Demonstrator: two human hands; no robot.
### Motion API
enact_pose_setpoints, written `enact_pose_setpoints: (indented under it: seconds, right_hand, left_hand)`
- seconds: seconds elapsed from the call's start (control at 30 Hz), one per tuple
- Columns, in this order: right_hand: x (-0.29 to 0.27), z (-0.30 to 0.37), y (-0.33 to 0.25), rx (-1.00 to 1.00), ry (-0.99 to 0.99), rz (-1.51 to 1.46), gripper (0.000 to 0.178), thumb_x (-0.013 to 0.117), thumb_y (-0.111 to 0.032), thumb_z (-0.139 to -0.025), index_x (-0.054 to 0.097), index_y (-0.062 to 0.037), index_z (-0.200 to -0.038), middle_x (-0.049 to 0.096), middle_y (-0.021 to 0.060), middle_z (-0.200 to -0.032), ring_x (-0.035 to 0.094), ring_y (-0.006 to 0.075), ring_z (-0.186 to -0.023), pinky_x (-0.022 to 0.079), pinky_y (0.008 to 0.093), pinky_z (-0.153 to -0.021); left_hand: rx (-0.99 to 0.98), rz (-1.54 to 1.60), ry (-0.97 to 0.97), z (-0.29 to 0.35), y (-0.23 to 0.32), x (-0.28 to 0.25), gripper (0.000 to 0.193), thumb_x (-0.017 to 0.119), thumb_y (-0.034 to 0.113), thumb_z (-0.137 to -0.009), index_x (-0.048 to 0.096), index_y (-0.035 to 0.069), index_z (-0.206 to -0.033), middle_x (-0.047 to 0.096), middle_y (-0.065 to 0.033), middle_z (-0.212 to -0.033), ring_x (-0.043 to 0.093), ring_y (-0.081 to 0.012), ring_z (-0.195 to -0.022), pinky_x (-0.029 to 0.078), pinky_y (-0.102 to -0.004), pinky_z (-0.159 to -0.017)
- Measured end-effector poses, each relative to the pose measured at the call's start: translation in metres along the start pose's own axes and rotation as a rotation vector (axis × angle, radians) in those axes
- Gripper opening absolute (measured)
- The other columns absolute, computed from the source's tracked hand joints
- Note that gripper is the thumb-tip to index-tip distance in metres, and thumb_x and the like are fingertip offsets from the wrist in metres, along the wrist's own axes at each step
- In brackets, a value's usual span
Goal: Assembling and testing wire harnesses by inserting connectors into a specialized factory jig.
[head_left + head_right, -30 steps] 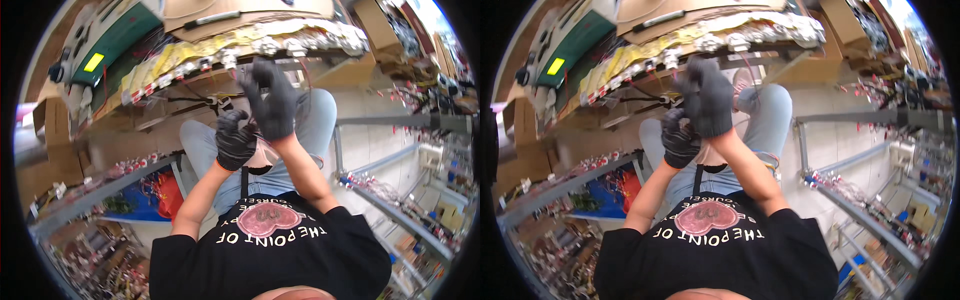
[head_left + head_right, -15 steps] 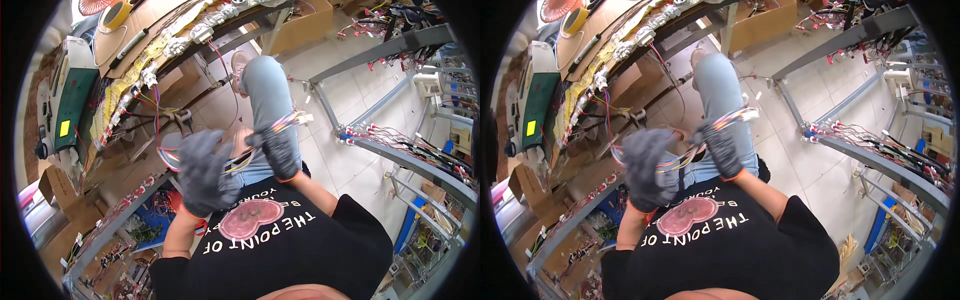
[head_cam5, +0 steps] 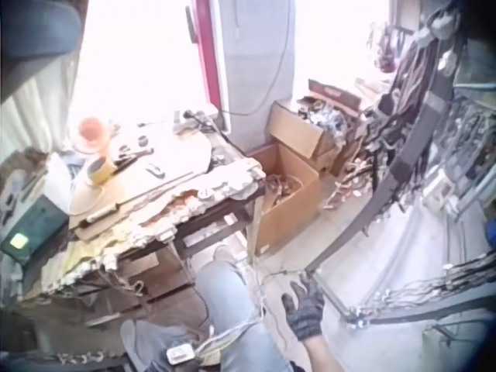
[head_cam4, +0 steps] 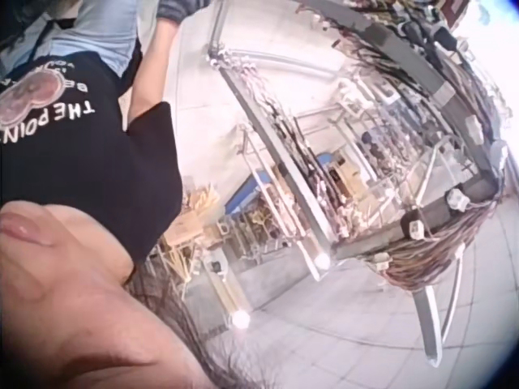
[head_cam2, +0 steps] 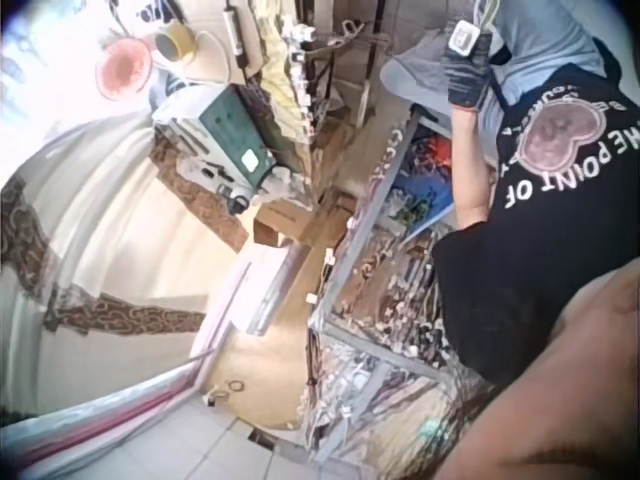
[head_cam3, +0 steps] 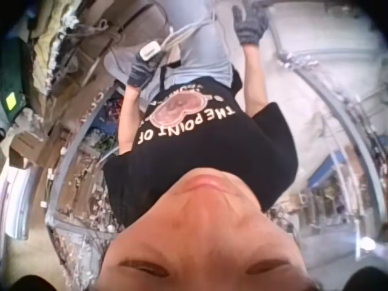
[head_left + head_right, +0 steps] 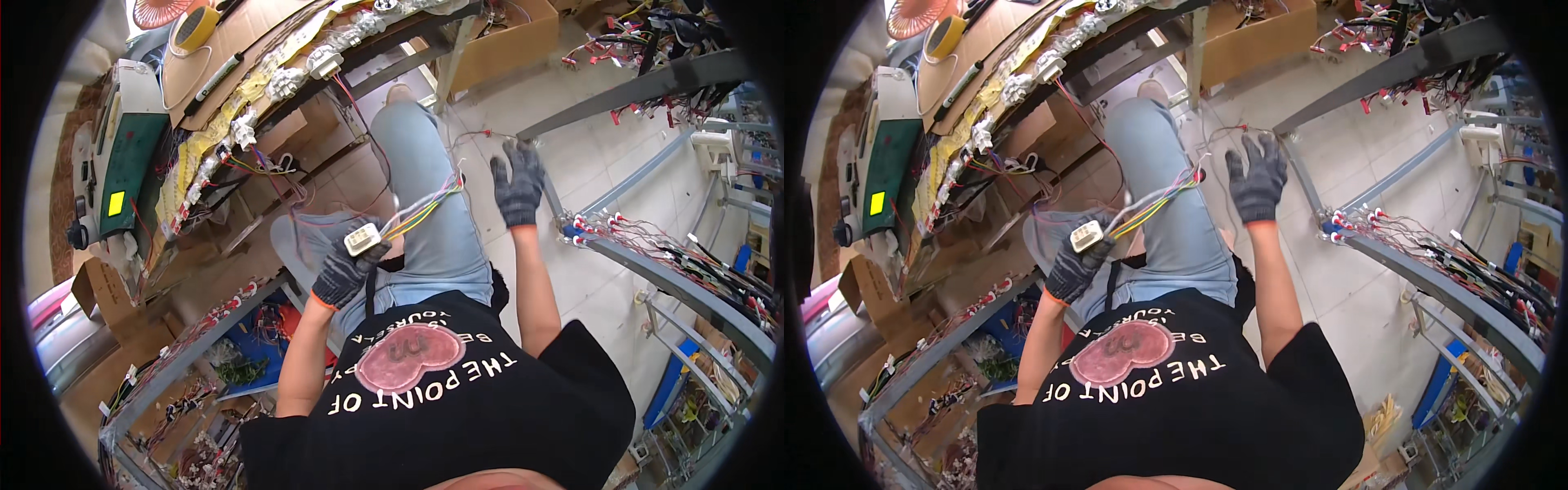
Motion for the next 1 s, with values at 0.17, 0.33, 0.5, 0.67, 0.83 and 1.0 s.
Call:
enact_pose_setpoints:
  seconds: [0.17, 0.33, 0.5, 0.67, 0.83, 1.0]
  right_hand:
    - [0.185, 0.035, 0.031, 0.182, -1.158, -0.619, 0.047, 0.048, -0.047, -0.080, 0.057, -0.0066, -0.104, 0.062, 0.0144, -0.089, 0.060, 0.0281, -0.081, 0.048, 0.0373, -0.074]
    - [0.203, 0.092, -0.007, -0.356, -1.822, -0.829, 0.035, 0.073, -0.029, -0.058, 0.059, -0.0068, -0.081, 0.062, 0.0127, -0.069, 0.055, 0.0239, -0.055, 0.047, 0.0338, -0.054]
    - [0.161, 0.056, -0.034, -0.522, -1.408, -0.968, 0.029, 0.068, -0.021, -0.051, 0.061, -0.0058, -0.075, 0.060, 0.0176, -0.069, 0.056, 0.0319, -0.058, 0.046, 0.0369, -0.053]
    - [0.112, -0.017, 0.011, -0.041, -0.864, -0.219, 0.037, 0.073, -0.026, -0.063, 0.059, -0.0007, -0.085, 0.059, 0.0222, -0.078, 0.059, 0.0339, -0.075, 0.047, 0.0406, -0.069]
    - [0.054, -0.077, 0.005, 0.854, -0.267, -1.120, 0.023, 0.067, -0.008, -0.071, 0.059, -0.0020, -0.091, 0.061, 0.0100, -0.082, 0.060, 0.0178, -0.065, 0.049, 0.0271, -0.061]
    - [0.028, -0.108, -0.092, 0.427, -0.904, -1.520, 0.023, 0.056, -0.015, -0.086, 0.058, -0.0037, -0.106, 0.061, 0.0067, -0.081, 0.057, 0.0093, -0.066, 0.045, 0.0220, -0.055]
  left_hand:
    - [-0.175, 0.054, 0.005, 0.012, -0.010, -0.007, 0.019, 0.063, 0.010, -0.078, 0.056, 0.002, -0.094, 0.056, -0.0099, -0.084, 0.056, -0.0223, -0.078, 0.044, -0.0291, -0.072]
    - [-0.019, -0.090, 0.147, 0.018, -0.004, -0.012, 0.022, 0.064, 0.014, -0.077, 0.057, 0.002, -0.095, 0.059, -0.0132, -0.091, 0.057, -0.0302, -0.087, 0.044, -0.0328, -0.077]
    - [-0.036, -0.209, 0.445, 0.027, -0.021, -0.036, 0.023, 0.066, 0.016, -0.077, 0.060, 0.002, -0.094, 0.062, -0.0139, -0.087, 0.060, -0.0265, -0.084, 0.046, -0.0329, -0.073]
    - [-0.076, 0.360, 0.491, -0.005, -0.023, -0.033, 0.032, 0.060, 0.002, -0.081, 0.051, 0.000, -0.112, 0.060, -0.0068, -0.100, 0.056, -0.0126, -0.091, 0.045, -0.0258, -0.081]
    - [-0.141, 0.505, 0.486, -0.030, -0.017, -0.034, 0.029, 0.058, 0.006, -0.083, 0.052, -0.001, -0.110, 0.060, -0.0065, -0.100, 0.057, -0.0125, -0.092, 0.044, -0.0254, -0.082]
    - [-0.197, 0.659, 0.419, -0.050, 0.005, -0.038, 0.028, 0.050, 0.006, -0.087, 0.049, 0.000, -0.114, 0.061, -0.0103, -0.099, 0.059, -0.0168, -0.089, 0.045, -0.0283, -0.082]
Point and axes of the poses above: each hand's wrist, its own z-axis away from the middle knuckle, its own x-axis out of the palm, y = z × x, the point moved 7 cm from there along -z, towards the middle knuckle
